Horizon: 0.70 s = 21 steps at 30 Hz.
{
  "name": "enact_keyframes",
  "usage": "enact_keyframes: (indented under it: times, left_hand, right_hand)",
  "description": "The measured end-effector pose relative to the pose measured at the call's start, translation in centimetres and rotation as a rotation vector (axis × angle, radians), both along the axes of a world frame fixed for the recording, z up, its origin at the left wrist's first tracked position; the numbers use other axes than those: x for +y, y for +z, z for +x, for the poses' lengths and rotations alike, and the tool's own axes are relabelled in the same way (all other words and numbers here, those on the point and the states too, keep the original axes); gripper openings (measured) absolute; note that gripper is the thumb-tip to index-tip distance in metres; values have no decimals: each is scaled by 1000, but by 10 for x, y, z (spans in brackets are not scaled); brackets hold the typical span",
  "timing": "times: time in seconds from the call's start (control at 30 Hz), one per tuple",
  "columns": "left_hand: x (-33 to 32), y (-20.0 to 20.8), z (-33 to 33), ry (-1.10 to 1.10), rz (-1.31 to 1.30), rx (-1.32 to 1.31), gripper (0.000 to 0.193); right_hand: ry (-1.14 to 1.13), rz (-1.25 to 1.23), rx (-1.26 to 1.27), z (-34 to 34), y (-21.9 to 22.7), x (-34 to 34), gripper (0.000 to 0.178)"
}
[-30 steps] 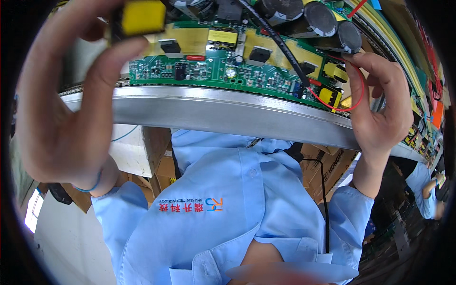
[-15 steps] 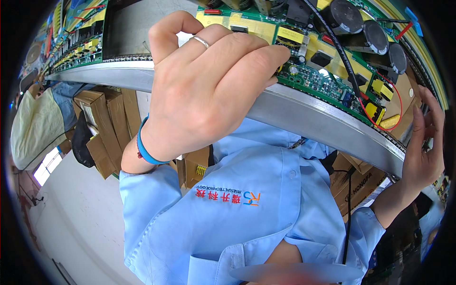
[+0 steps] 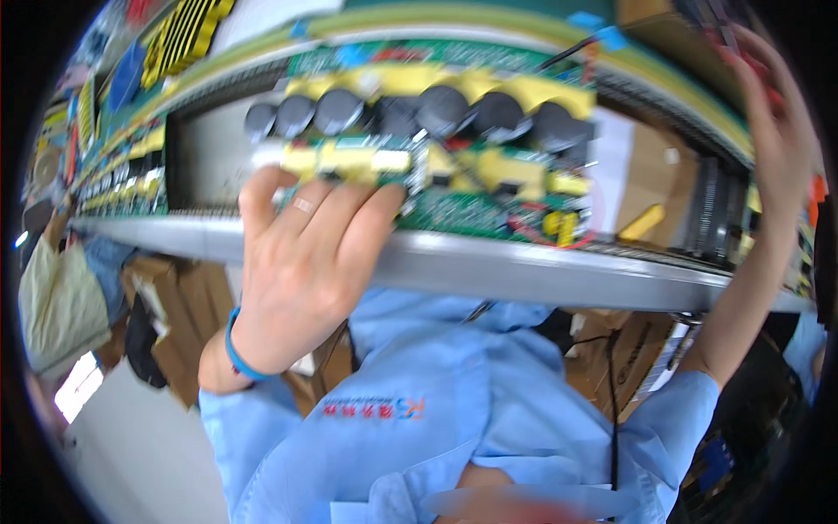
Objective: The person is seen connecting wires and components on an electronic circuit board assembly line.
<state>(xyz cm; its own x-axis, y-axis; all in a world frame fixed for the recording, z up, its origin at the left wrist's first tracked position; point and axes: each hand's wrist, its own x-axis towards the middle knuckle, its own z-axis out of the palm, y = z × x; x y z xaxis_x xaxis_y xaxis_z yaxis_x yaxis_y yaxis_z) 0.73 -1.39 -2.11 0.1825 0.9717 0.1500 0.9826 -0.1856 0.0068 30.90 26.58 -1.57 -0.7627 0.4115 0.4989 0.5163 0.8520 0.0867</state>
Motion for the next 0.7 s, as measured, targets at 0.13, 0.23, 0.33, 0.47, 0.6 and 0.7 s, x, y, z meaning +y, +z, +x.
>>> enact_keyframes:
  times: [0.13, 0.23, 0.33, 0.47, 0.6, 0.7]
  left_hand:
    - [1, -4, -6, -57, -14, -111, 30]
    - [-3, -8, -8, -45, 7, -194, 31]
    - [8, -7, 2, -107, 41, -272, 27]
    - [24, -21, 26, -171, 135, -312, 24]
    - [40, -31, 56, -237, 133, -379, 34]
    - [50, -36, 76, -299, 156, -364, 32]
  right_hand:
    - [-264, -202, 207, -43, 1, 44, 25]
    - [-381, -427, 116, -66, 5, 82, 23]
    - [-274, -486, -55, -48, -24, 152, 31]
    - [-430, -350, -156, -78, -17, 140, 31]
    - [-547, -58, -50, -68, -6, 133, 27]
    - [-679, -186, -173, -57, -11, 133, 23]
